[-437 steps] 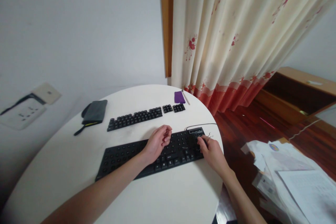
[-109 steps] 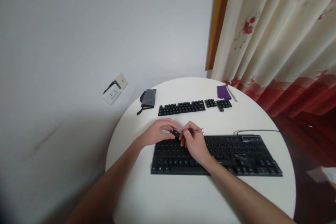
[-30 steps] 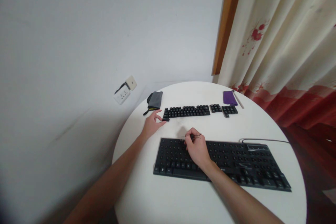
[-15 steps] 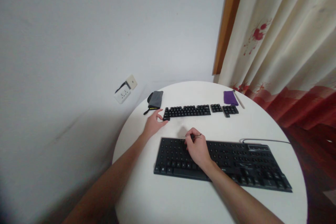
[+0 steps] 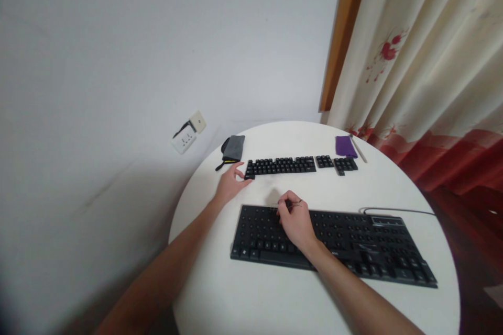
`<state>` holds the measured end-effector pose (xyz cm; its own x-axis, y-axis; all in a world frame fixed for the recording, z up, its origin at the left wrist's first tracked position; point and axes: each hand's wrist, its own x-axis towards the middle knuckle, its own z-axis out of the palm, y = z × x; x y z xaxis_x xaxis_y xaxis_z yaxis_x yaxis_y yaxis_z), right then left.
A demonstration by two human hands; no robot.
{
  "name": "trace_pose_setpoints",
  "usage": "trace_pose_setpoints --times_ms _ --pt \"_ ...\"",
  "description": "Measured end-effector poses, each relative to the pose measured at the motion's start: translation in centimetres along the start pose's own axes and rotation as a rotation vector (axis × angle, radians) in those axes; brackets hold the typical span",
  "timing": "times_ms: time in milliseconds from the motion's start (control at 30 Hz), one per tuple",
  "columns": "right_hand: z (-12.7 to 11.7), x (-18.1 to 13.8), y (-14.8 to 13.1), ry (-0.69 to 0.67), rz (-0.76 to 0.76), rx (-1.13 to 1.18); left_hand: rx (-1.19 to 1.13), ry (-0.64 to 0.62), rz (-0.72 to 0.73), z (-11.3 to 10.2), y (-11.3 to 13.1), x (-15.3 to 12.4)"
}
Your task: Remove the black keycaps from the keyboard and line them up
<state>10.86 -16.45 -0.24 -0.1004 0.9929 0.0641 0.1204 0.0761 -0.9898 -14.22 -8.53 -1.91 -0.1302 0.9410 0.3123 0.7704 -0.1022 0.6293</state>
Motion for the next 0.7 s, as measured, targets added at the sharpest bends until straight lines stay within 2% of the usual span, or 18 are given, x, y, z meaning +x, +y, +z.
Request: trace_pose_setpoints --times_ms 433,600,700 --pt "-0.1 0.0 -0.1 -0.007 -0.005 -0.001 -0.030 -0.003 -0.007 -0.1 0.3 -0.1" --pt "-0.2 -0.1 -0.6 -0.007 -0.005 -0.006 -0.145 0.077 -0.025 -0.6 0.7 -0.1" --pt "-0.1 -0.4 -1.1 -0.058 0.001 0.006 -0.238 0.087 0.030 -0.8 1.5 -0.4"
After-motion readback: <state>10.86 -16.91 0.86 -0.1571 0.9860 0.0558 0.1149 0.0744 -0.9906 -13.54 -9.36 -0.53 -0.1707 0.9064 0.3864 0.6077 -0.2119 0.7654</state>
